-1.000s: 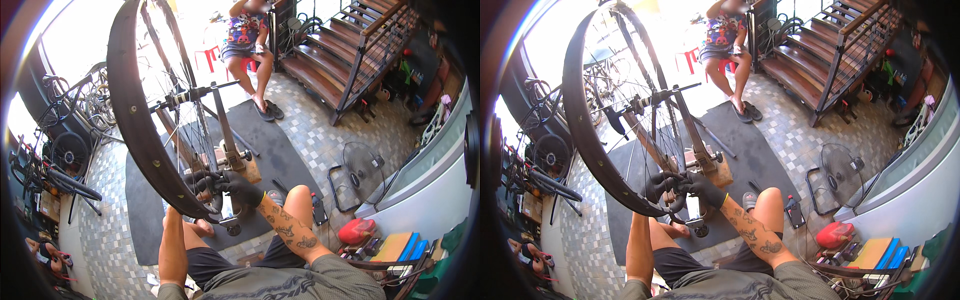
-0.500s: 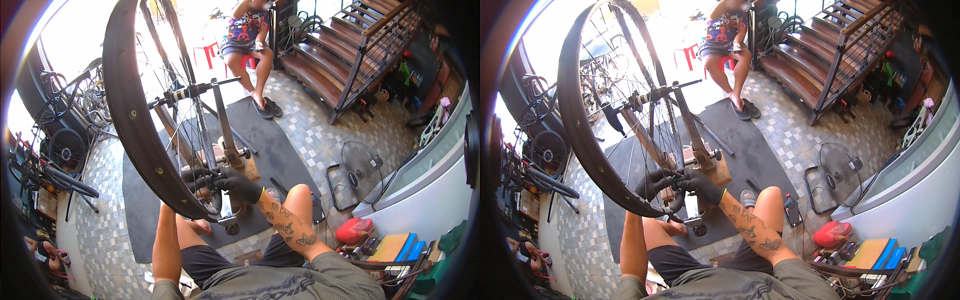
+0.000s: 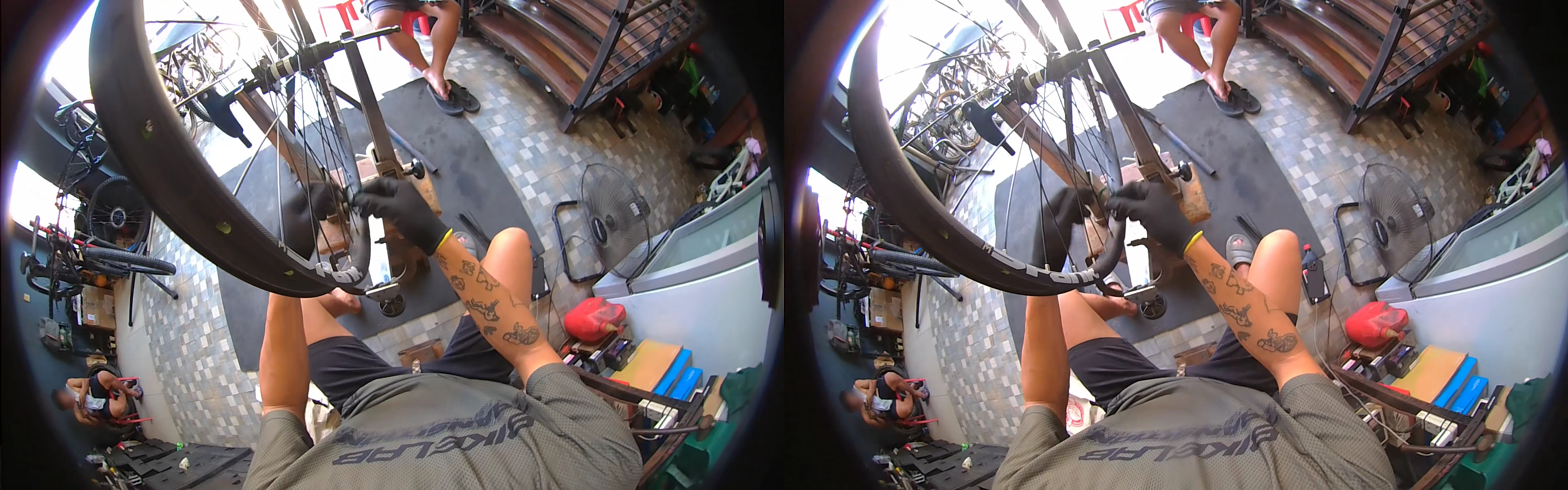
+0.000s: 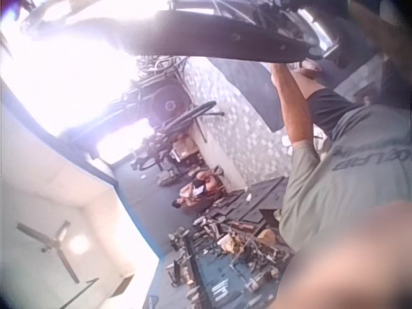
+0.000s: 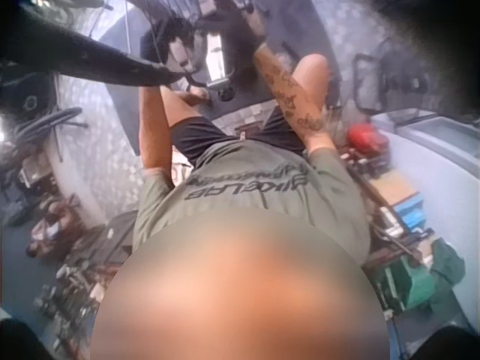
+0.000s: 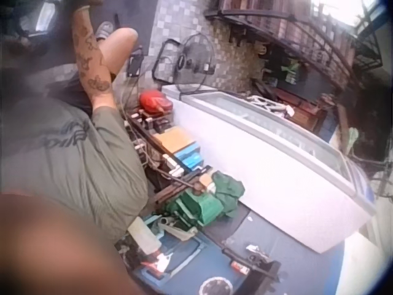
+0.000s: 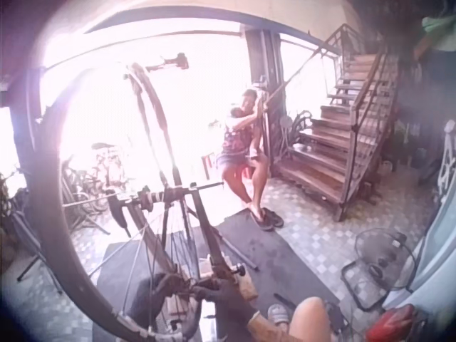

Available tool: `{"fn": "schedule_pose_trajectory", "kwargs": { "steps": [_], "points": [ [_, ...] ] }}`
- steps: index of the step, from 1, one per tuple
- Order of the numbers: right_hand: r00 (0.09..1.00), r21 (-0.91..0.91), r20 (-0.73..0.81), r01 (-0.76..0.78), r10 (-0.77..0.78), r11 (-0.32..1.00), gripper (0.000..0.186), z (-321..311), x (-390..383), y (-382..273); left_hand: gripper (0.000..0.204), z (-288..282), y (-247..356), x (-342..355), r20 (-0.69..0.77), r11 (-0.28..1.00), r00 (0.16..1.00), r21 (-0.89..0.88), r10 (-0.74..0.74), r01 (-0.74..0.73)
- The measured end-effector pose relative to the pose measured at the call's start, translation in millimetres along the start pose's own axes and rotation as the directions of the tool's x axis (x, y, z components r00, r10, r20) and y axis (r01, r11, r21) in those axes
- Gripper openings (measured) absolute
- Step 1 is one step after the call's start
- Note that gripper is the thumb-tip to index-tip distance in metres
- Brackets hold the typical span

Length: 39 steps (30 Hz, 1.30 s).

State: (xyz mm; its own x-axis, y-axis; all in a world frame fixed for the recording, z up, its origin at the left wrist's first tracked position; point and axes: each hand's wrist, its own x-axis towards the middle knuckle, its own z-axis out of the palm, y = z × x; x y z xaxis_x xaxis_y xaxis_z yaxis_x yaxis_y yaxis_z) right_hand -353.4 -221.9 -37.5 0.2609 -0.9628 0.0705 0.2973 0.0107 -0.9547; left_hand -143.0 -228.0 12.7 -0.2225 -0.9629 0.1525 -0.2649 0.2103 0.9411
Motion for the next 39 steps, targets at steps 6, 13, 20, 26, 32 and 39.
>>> {"fn": "schedule_pose_trajectory", "kwargs": {
  "steps": [6, 13, 20, 26, 32, 39],
  "points": [
    [0.966, -0.044, -0.161, 0.198, -0.203, 0.979, 0.019, 6, -19, -6, 0.052, 0, 25, -9, 0.174, 0.981, 0.983, -0.169, -0.06, 0.09],
    [0.997, 0.062, 0.075, 0.027, -0.031, 0.998, 0.018, 15, -41, -17, 0.065, 4, 16, 7, 0.231, 0.987, 0.968, -0.103, -0.094, 0.12],
    [0.989, 0.081, 0.137, 0.037, -0.048, 0.996, 0.031, 13, -30, -21, 0.068, 9, 19, 9, 0.175, 0.982, 0.976, -0.114, -0.129, 0.15],
    [0.981, 0.002, 0.192, 0.014, -0.015, 1.0, 0.041, 7, -10, -10, 0.04, 8, 4, 4, 0.023, 0.987, 0.998, 0.154, -0.051, 0.047],
    [0.963, 0.125, 0.265, -0.087, 0.051, 0.988, 0.045, 5, 2, 10, 0.035, -6, -11, -9, 0.288, 0.989, 0.955, -0.1, -0.076, 0.109],
    [0.989, -0.1, 0.148, 0.018, -0.003, 0.995, 0.054, 14, -14, -7, 0.038, 14, 6, 0, 0.062, 0.936, 0.996, 0.343, 0.063, -0.08]
  ]
}}
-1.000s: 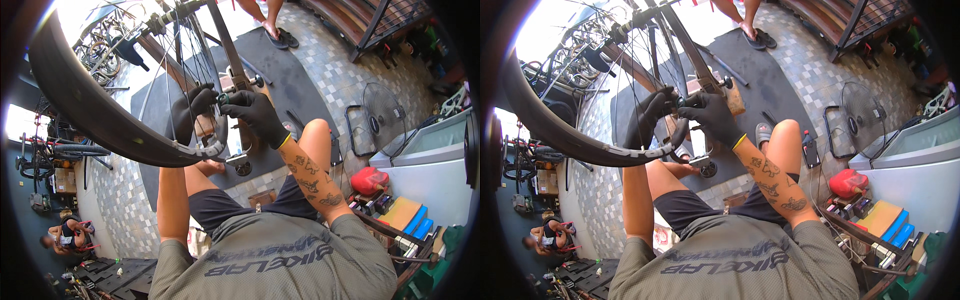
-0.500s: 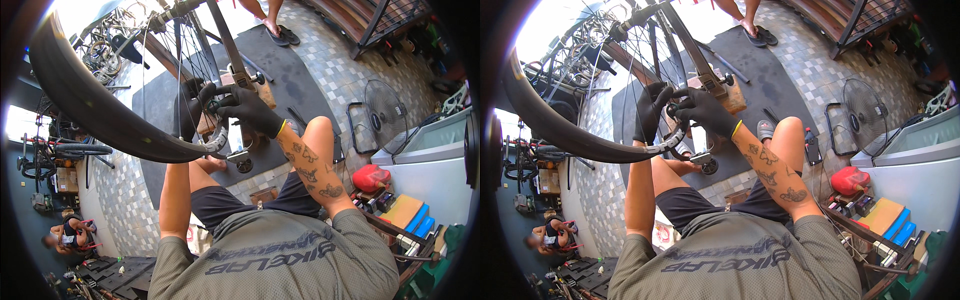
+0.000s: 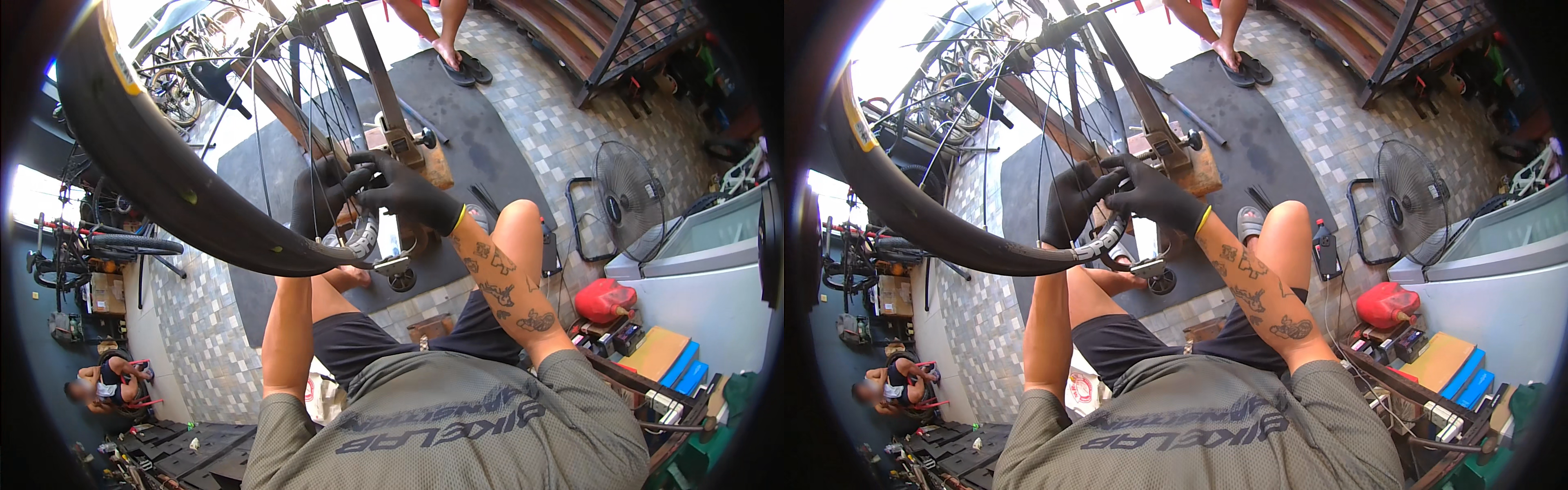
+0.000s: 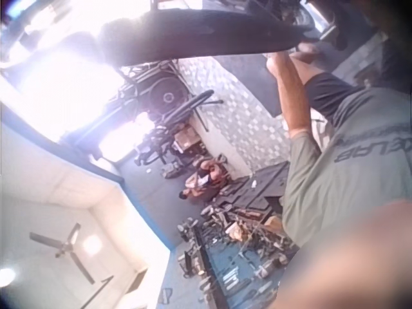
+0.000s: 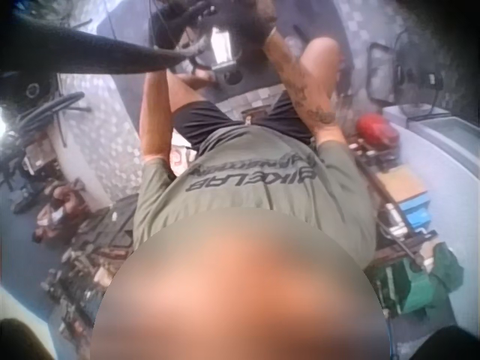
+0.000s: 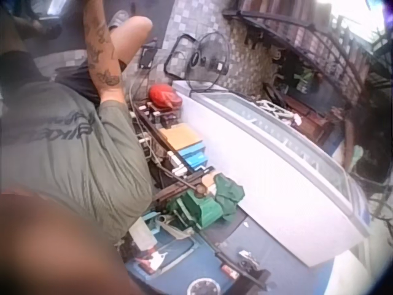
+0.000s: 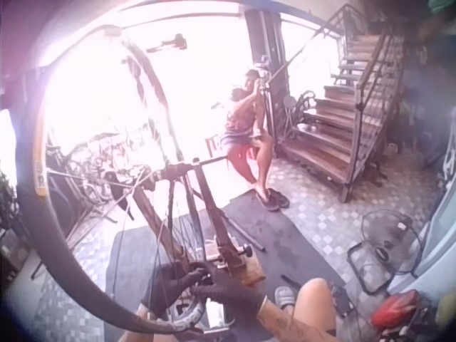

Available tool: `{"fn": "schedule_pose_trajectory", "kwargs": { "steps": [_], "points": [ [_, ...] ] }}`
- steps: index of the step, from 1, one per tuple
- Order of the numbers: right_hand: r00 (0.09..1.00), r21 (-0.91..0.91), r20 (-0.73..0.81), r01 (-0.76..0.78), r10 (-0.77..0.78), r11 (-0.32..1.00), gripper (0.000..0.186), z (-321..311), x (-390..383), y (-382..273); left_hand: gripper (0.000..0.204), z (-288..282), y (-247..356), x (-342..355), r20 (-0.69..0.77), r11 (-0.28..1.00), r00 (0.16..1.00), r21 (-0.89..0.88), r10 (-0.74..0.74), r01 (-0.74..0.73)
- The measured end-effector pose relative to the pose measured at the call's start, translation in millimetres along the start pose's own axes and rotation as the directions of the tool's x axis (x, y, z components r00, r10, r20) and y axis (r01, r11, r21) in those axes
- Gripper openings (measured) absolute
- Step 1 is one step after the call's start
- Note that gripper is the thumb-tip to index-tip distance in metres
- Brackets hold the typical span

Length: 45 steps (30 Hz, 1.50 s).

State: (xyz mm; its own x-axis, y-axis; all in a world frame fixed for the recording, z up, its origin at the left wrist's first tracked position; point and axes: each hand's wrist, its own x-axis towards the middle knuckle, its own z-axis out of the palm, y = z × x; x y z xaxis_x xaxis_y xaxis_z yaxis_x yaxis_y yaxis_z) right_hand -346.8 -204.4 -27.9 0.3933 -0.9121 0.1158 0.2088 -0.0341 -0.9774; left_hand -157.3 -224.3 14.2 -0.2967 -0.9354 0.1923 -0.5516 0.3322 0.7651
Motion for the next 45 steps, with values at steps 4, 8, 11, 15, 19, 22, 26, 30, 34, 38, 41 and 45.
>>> {"fn": "schedule_pose_trajectory", "kwargs": {
  "steps": [4, 8, 11, 15, 19, 22, 26, 30, 34, 38, 41, 45],
  "points": [
    [0.935, -0.42, -0.259, 0.118, -0.244, 0.9, 0.05, 24, -8, -5, 0.046, 6, 15, -5, -0.095, 0.994, 0.994, 0.096, -0.047, 0.057],
    [0.915, -0.573, -0.254, 0.119, -0.314, 0.811, 0.043, 29, -9, -1, 0.048, -5, 8, -2, -0.162, 0.992, 0.979, 0.016, -0.124, 0.128],
    [0.946, -0.342, -0.196, 0.181, -0.259, 0.922, 0.037, 19, 0, 4, 0.048, -8, -1, 6, -0.238, 0.994, 0.966, -0.048, -0.105, 0.096],
    [0.997, -0.013, -0.032, 0.066, -0.067, 0.998, 0.03, -1, 6, 9, 0.054, -1, -5, 15, -0.008, 0.943, 0.995, -0.319, -0.098, 0.091],
    [0.986, 0.111, -0.152, 0.078, -0.061, 0.991, 0.027, -2, 12, 7, 0.059, 1, -6, 23, 0.127, 0.914, 0.99, -0.393, -0.059, 0.105],
    [0.827, 0.24, -0.549, 0.298, -0.125, 0.924, 0.031, 4, 17, -7, 0.059, 3, -12, 28, 0.114, 0.924, 0.993, -0.375, -0.04, 0.08],
    [0.895, 0.128, -0.424, 0.211, -0.139, 0.969, 0.033, 12, -16, -29, 0.058, 5, -27, 39, 0.094, 0.916, 0.995, -0.4, 0.018, 0.021],
    [0.933, 0.018, -0.349, 0.098, -0.086, 0.995, 0.033, 20, -41, -36, 0.058, 6, -40, 51, 0.071, 0.941, 0.995, -0.336, 0.068, -0.04],
    [0.956, 0.087, -0.277, 0.126, -0.097, 0.988, 0.031, 26, -41, -31, 0.057, 7, -44, 57, 0.071, 0.945, 0.994, -0.325, 0.077, -0.05],
    [0.962, 0.092, -0.256, 0.119, -0.092, 0.989, 0.032, 26, -39, -26, 0.06, 7, -46, 58, 0.079, 0.944, 0.993, -0.324, 0.09, -0.06],
    [0.978, 0.12, -0.187, 0.113, -0.089, 0.986, 0.037, 24, -36, -23, 0.063, 7, -49, 60, 0.073, 0.943, 0.993, -0.327, 0.097, -0.068],
    [0.992, 0.032, -0.044, 0.123, -0.122, 0.992, 0.044, 8, -23, -16, 0.06, 14, -50, 60, -0.019, 0.942, 0.999, -0.332, 0.046, -0.049]
  ]
}}
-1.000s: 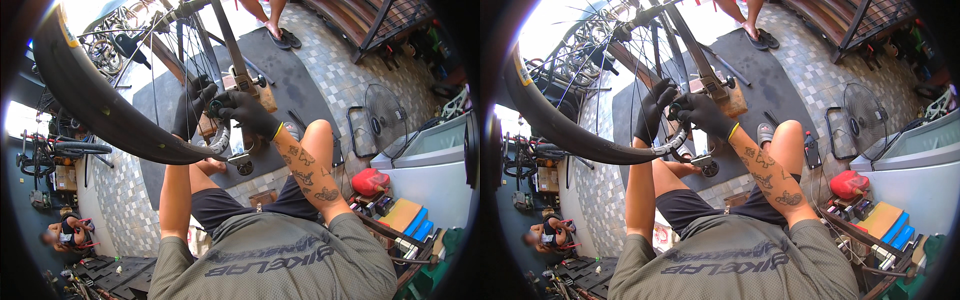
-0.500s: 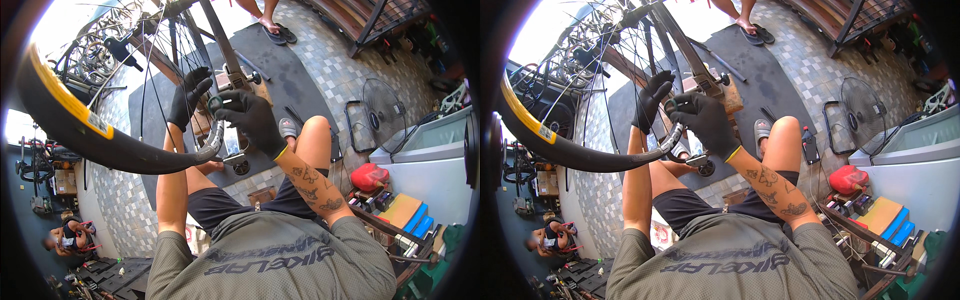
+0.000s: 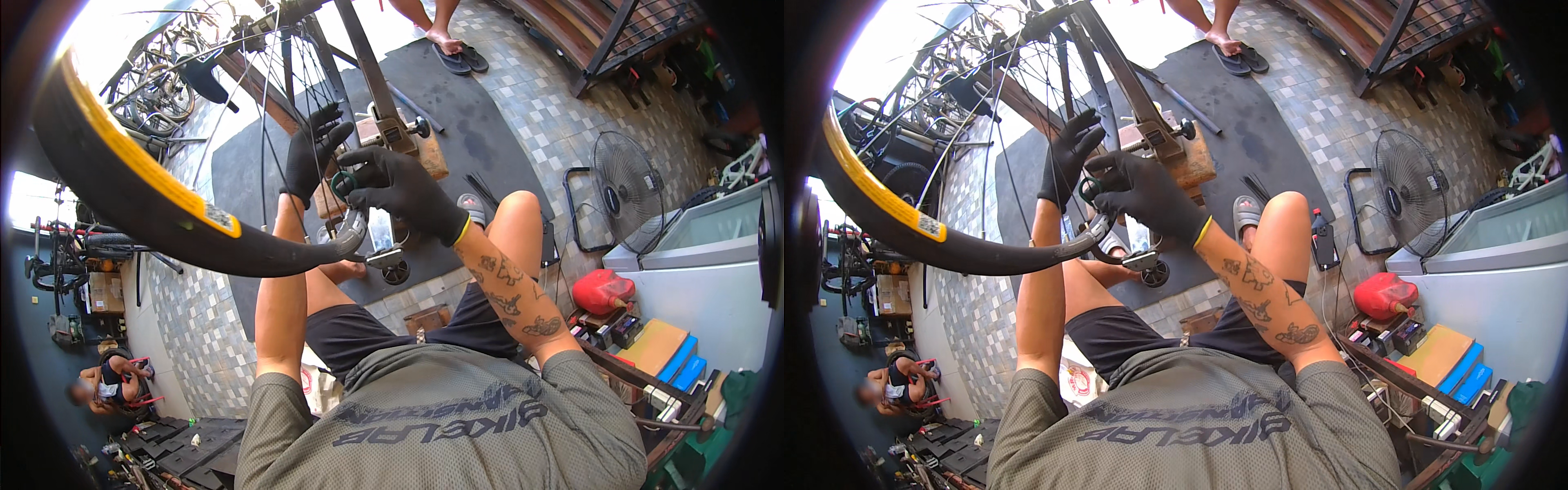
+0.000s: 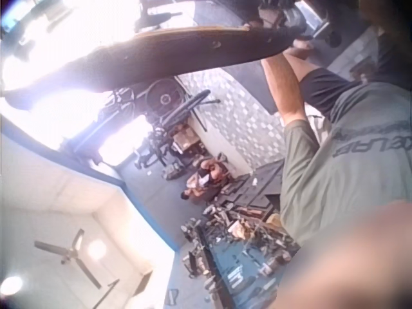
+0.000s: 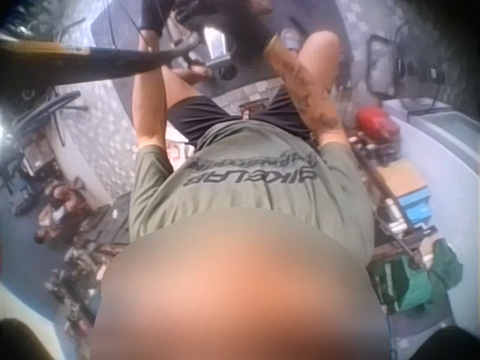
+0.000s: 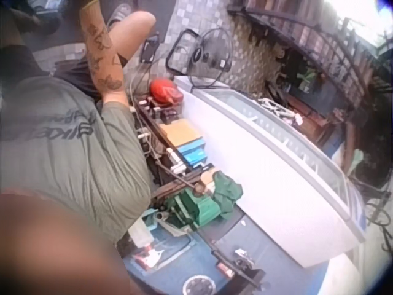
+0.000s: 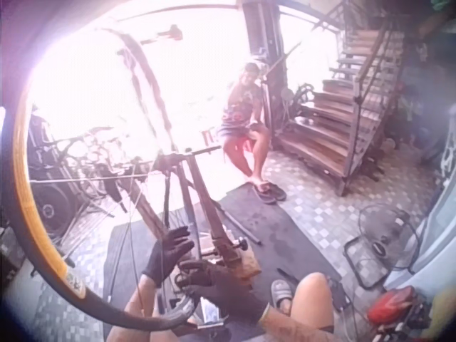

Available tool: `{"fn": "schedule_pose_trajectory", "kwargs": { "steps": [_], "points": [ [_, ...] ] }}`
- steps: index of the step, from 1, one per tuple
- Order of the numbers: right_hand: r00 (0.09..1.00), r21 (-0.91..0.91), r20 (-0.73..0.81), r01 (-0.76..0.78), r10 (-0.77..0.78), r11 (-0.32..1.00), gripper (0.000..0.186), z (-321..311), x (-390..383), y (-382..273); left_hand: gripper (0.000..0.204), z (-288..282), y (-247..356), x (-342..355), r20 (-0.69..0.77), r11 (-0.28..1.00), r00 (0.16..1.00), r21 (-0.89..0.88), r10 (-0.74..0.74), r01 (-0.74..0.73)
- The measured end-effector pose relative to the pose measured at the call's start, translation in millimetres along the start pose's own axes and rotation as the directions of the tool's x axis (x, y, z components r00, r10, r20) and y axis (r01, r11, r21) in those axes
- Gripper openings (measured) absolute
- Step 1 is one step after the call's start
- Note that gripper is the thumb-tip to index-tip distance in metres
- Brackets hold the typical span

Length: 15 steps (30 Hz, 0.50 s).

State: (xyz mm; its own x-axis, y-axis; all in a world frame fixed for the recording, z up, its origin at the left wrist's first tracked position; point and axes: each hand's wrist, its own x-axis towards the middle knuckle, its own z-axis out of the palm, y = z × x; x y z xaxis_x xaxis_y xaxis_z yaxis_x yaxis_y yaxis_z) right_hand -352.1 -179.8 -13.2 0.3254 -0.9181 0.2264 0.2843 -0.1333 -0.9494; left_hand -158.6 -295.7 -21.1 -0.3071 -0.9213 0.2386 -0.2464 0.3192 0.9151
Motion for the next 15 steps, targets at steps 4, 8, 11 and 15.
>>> {"fn": "schedule_pose_trajectory", "kwargs": {
  "steps": [4, 8, 11, 15],
  "points": [
    [0.973, 0.145, 0.134, -0.207, 0.188, 0.967, 0.046, -13, 22, 16, 0.04, 3, 9, -21, -0.265, 0.964, 0.959, 0.265, 0.1, -0.027],
    [0.952, 0.29, 0.253, -0.243, 0.171, 0.926, 0.05, -21, 31, 34, 0.028, -7, 26, -66, -0.265, 0.999, 0.963, 0.021, -0.041, 0.048],
    [0.944, 0.294, 0.275, -0.264, 0.184, 0.919, 0.051, -23, 35, 44, 0.031, -17, 33, -80, 0.032, 0.989, 0.994, -0.1, -0.102, 0.105],
    [0.937, 0.218, 0.313, -0.231, 0.157, 0.948, 0.051, -26, 40, 45, 0.038, -21, 33, -75, 0.212, 0.987, 0.971, -0.085, -0.114, 0.135]
  ]
}}
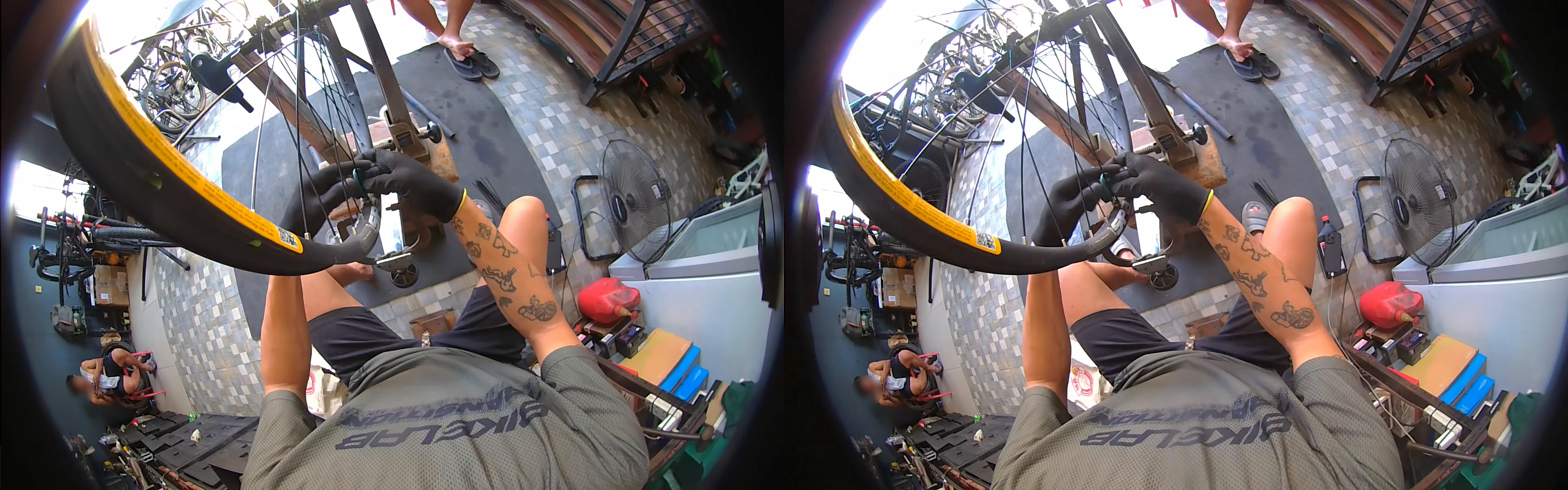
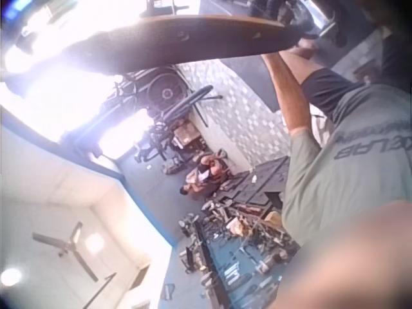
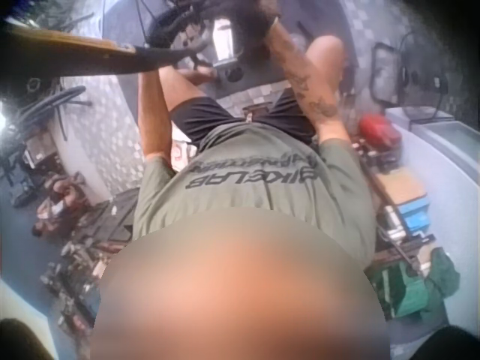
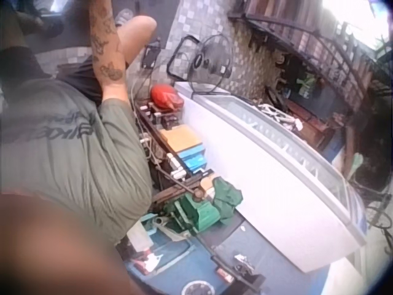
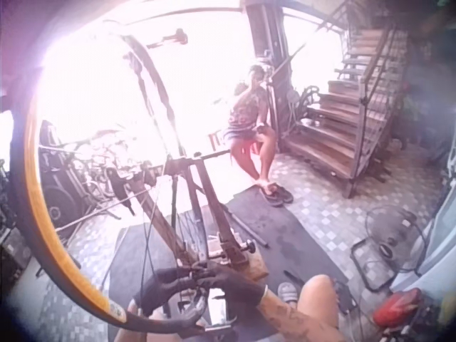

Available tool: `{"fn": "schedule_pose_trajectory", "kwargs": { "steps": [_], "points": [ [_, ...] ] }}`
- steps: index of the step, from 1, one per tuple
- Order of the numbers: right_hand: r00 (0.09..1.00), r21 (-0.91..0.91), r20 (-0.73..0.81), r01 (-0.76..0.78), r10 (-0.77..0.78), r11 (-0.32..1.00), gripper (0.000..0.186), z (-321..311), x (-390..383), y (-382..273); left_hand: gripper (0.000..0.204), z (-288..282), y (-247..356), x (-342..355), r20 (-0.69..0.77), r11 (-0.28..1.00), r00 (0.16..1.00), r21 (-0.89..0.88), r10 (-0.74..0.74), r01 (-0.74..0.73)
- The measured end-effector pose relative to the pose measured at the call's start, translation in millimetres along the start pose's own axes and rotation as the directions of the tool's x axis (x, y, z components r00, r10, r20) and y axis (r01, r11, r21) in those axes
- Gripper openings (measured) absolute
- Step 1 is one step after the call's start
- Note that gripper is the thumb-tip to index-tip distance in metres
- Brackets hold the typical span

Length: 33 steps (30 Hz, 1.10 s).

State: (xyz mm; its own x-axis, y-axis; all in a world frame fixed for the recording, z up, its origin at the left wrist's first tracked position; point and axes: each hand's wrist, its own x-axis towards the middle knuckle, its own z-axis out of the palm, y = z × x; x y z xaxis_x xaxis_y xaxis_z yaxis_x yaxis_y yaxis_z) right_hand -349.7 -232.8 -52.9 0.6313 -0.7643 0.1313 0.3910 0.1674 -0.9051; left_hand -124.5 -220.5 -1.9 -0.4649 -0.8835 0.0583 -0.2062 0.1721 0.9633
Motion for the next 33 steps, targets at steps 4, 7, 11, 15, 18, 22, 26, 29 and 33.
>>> {"fn": "schedule_pose_trajectory", "kwargs": {
  "steps": [4, 7, 11, 15, 18, 22, 26, 29, 33],
  "points": [
    [1.0, 0.0, -0.031, 0.0, 0.0, 1.0, 0.053, 3, -10, -5, 0.029, 10, 3, 9, -0.019, 0.999, 1.0, -0.049, -0.006, 0.005],
    [0.999, 0.016, -0.04, -0.01, 0.011, 1.0, 0.053, 8, -13, -9, 0.028, 17, 12, 12, -0.131, 0.985, 0.991, 0.17, 0.028, -0.006],
    [0.999, -0.232, -0.027, 0.022, -0.029, 0.972, 0.046, 9, -7, -12, 0.027, 20, 25, 12, -0.143, 0.951, 0.987, 0.287, -0.078, 0.116],
    [0.999, -0.069, 0.015, 0.029, -0.028, 0.997, 0.044, 9, -3, -11, 0.039, 6, 32, 9, 0.05, 0.999, 0.999, 0.028, -0.02, 0.019],
    [0.999, -0.045, 0.049, -0.004, 0.006, 0.999, 0.039, 8, -5, -11, 0.043, -16, 33, 16, 0.253, 0.99, 0.963, 0.12, -0.096, 0.068],
    [0.994, -0.065, 0.089, -0.053, 0.058, 0.997, 0.033, 6, -8, -15, 0.044, -43, 28, 31, 0.45, 0.937, 0.823, 0.129, -0.347, 0.325],
    [0.991, -0.184, 0.103, -0.061, 0.081, 0.981, 0.03, 2, -6, -19, 0.041, -35, 14, 31, 0.445, 0.97, 0.863, 0.068, -0.239, 0.234],
    [0.99, -0.235, 0.08, -0.093, 0.114, 0.968, 0.032, 0, -8, -22, 0.036, -22, 11, 22, 0.329, 0.976, 0.929, -0.075, -0.169, 0.204],
    [0.995, -0.225, 0.016, -0.091, 0.097, 0.97, 0.033, 1, -13, -25, 0.027, -2, 16, 12, 0.115, 0.989, 0.985, -0.054, -0.129, 0.136]
  ]
}}
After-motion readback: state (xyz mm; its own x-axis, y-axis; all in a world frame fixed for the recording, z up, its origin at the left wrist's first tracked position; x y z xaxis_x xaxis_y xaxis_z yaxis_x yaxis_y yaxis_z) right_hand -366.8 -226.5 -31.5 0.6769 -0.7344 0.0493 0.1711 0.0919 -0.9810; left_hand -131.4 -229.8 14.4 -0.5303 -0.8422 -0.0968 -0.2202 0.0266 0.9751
